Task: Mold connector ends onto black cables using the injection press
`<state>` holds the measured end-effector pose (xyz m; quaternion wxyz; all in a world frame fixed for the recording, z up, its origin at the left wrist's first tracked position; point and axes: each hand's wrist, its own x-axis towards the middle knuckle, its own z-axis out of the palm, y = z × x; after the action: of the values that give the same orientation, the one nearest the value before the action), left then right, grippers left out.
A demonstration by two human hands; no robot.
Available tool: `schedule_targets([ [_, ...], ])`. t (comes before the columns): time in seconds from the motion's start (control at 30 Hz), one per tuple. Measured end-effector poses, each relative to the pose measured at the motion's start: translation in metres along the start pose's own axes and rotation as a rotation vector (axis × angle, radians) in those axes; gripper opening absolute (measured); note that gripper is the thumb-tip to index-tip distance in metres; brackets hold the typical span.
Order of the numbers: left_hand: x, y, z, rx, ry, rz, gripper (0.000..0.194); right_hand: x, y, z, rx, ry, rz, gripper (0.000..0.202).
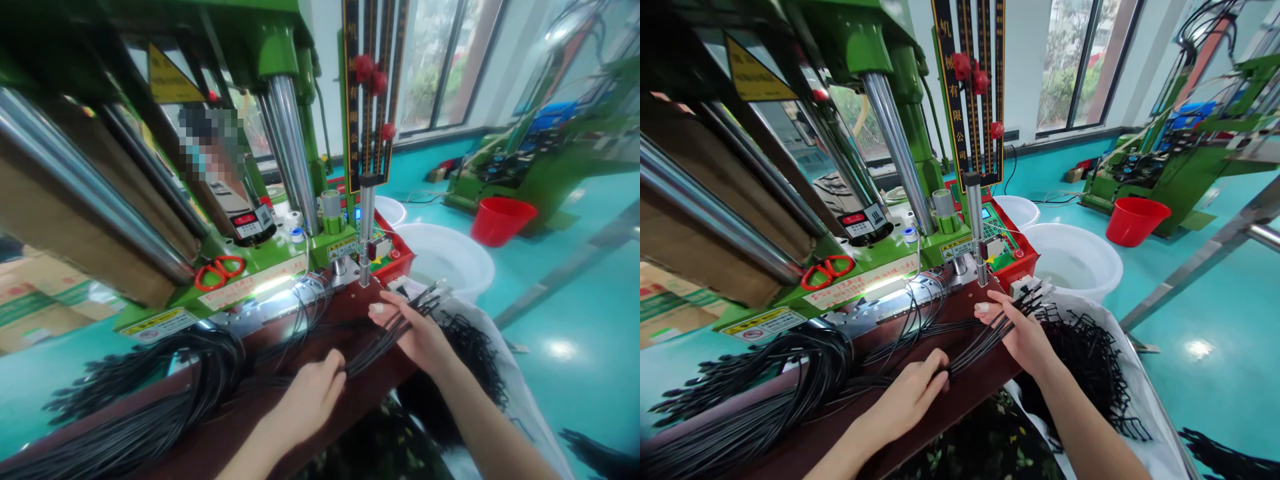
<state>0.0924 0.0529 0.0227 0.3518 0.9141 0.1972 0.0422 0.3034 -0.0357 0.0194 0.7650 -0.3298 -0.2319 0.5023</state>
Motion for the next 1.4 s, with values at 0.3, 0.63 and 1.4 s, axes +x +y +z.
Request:
schedule_targets([
  [0.3, -0.028, 0.014, 0.007, -0.476, -0.47, 0.067, 0.015, -0.019, 0.024, 0.04, -0.372, -0.472, 0.303, 0.024],
  [0.63, 0.027, 0.051, 0.059, -1.596, 0.134, -0.293, 0.032, -0.011, 0.019, 0.04, -0.353, -0.061, 0.331, 0.04],
  [1.4, 0.017, 0.062, 0.053, -1.439, 0.378, -0.225, 0.023, 0.012, 0.01, 0.03, -0.457, 0.037, 0.139, 0.018],
])
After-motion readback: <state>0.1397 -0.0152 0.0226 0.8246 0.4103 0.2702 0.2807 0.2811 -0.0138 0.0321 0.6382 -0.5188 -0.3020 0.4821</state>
